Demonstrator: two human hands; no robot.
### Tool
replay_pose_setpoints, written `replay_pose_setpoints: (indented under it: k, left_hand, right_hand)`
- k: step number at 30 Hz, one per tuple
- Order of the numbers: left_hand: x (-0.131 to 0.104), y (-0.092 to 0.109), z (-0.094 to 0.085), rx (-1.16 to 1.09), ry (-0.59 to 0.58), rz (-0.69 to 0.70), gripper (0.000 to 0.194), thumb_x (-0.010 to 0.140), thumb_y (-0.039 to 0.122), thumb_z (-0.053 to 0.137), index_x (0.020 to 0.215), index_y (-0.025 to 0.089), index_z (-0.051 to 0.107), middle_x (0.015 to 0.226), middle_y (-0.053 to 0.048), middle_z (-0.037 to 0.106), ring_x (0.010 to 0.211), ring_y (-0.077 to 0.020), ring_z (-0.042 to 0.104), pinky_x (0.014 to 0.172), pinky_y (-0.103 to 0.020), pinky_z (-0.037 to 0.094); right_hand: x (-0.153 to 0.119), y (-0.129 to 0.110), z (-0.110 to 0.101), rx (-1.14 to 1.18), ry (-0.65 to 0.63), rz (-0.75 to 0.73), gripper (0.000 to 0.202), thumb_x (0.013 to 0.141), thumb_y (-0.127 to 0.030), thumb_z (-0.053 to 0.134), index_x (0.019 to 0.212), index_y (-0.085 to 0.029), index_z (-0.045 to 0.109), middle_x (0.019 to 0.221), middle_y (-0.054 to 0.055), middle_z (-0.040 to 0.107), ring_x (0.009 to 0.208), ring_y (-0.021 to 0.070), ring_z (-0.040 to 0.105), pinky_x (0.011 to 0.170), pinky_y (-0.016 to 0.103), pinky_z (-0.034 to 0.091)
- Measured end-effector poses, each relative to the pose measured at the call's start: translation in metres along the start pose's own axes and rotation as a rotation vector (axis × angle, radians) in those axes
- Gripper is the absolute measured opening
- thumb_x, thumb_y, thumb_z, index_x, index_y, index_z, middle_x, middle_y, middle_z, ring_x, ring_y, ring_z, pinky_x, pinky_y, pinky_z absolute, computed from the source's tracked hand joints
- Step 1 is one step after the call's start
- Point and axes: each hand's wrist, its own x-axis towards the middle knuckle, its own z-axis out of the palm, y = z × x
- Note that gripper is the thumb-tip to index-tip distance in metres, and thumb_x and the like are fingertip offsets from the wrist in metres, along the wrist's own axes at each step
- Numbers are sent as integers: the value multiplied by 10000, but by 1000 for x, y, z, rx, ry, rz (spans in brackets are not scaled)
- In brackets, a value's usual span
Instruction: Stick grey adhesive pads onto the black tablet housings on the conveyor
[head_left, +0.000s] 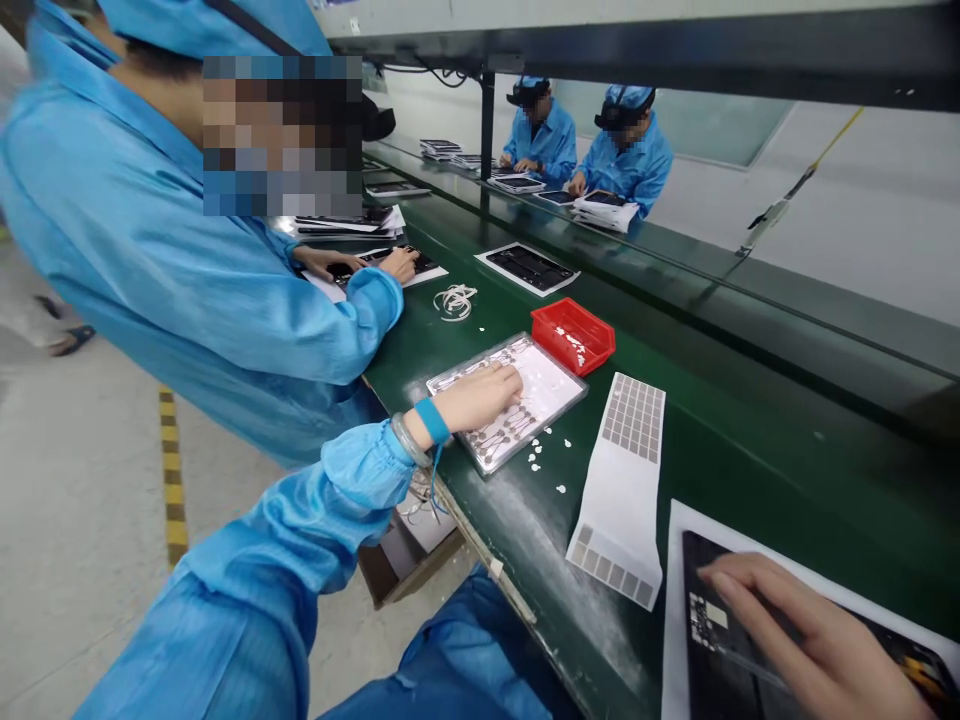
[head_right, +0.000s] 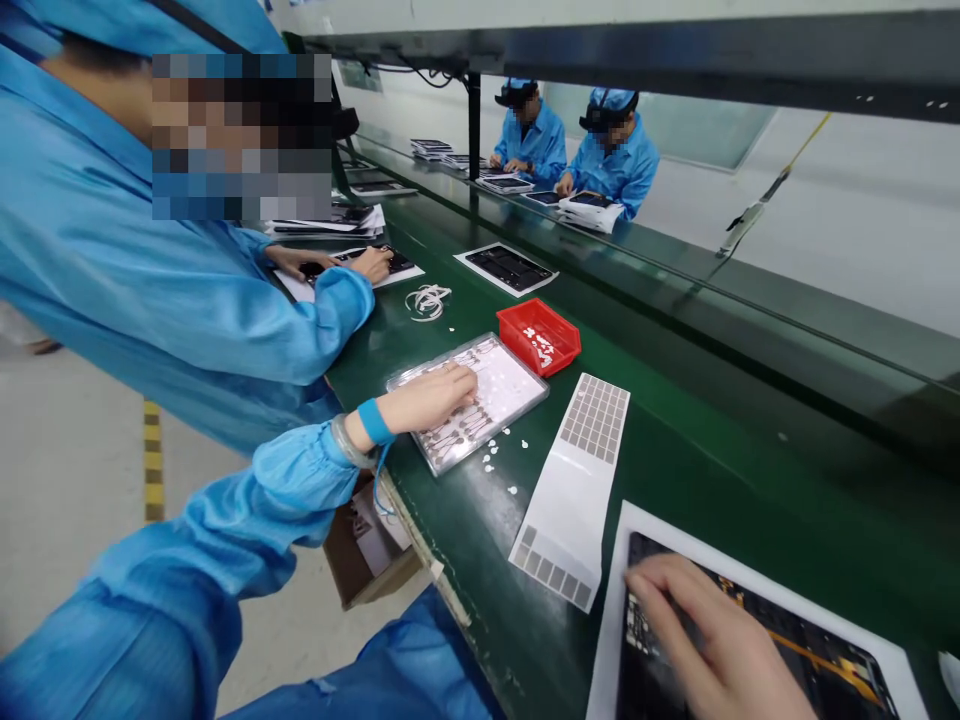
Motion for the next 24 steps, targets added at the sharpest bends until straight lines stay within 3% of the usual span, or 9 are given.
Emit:
replay_pose_setpoints:
  k: [3, 5, 8, 12, 14, 18, 24]
  left_hand:
    - [-5, 2, 0, -27, 31, -47, 150, 889, 84, 423, 958, 146, 540, 895, -65, 595, 781, -181, 558, 695, -275, 423]
    - [-6, 4, 3, -56, 34, -50, 145, 886, 77, 435, 935, 146, 553, 845, -55, 606, 736, -179, 568, 654, -269, 420]
    - [-7, 4, 7, -129, 50, -15, 90, 890, 128, 500, 876, 151, 585, 853, -49, 624, 777, -173, 591, 691, -254, 432]
    - [-11, -2, 1, -251, 117, 16, 88, 891, 203, 555, 844, 168, 620, 865, -30, 647, 826, -147, 605, 768, -225, 433]
    - [-14, -2, -3, -303, 168, -1, 91, 889, 220, 562, 845, 170, 623, 852, -27, 654, 813, -143, 607, 763, -224, 431]
    - [-18, 1, -2, -405, 257, -61, 69, 867, 228, 589, 833, 170, 605, 745, 12, 641, 690, -119, 592, 666, -202, 425]
    - [-15, 6, 6, -545, 339, -98, 91, 858, 202, 573, 784, 169, 614, 703, 43, 638, 622, -90, 578, 624, -176, 425]
  right_hand:
    - [42, -50, 12, 60, -84, -80, 305, 876, -466, 458, 783, -235, 634, 776, 25, 665, 683, 158, 618, 603, 229, 489]
    - [72, -70, 26, 87, -87, -112, 311, 882, -444, 443, 755, -225, 623, 729, 18, 654, 643, 149, 595, 598, 243, 466]
    - [112, -81, 53, 132, -109, -117, 275, 876, -386, 446, 765, -204, 620, 712, 20, 650, 654, 158, 596, 625, 269, 453]
    - [150, -87, 81, 228, -21, -51, 260, 847, -320, 492, 1014, -173, 627, 692, 14, 633, 650, 165, 596, 636, 290, 448]
    - [163, -93, 89, 334, -41, -9, 278, 834, -300, 524, 1061, -174, 625, 633, -9, 606, 609, 149, 578, 620, 277, 441]
    - [177, -108, 95, 512, -258, 84, 150, 820, -255, 545, 786, -159, 655, 527, -26, 560, 479, 104, 527, 479, 221, 404]
    - [177, -111, 89, 622, -347, 212, 90, 761, -194, 602, 821, -151, 653, 660, -11, 612, 487, 68, 508, 397, 170, 398]
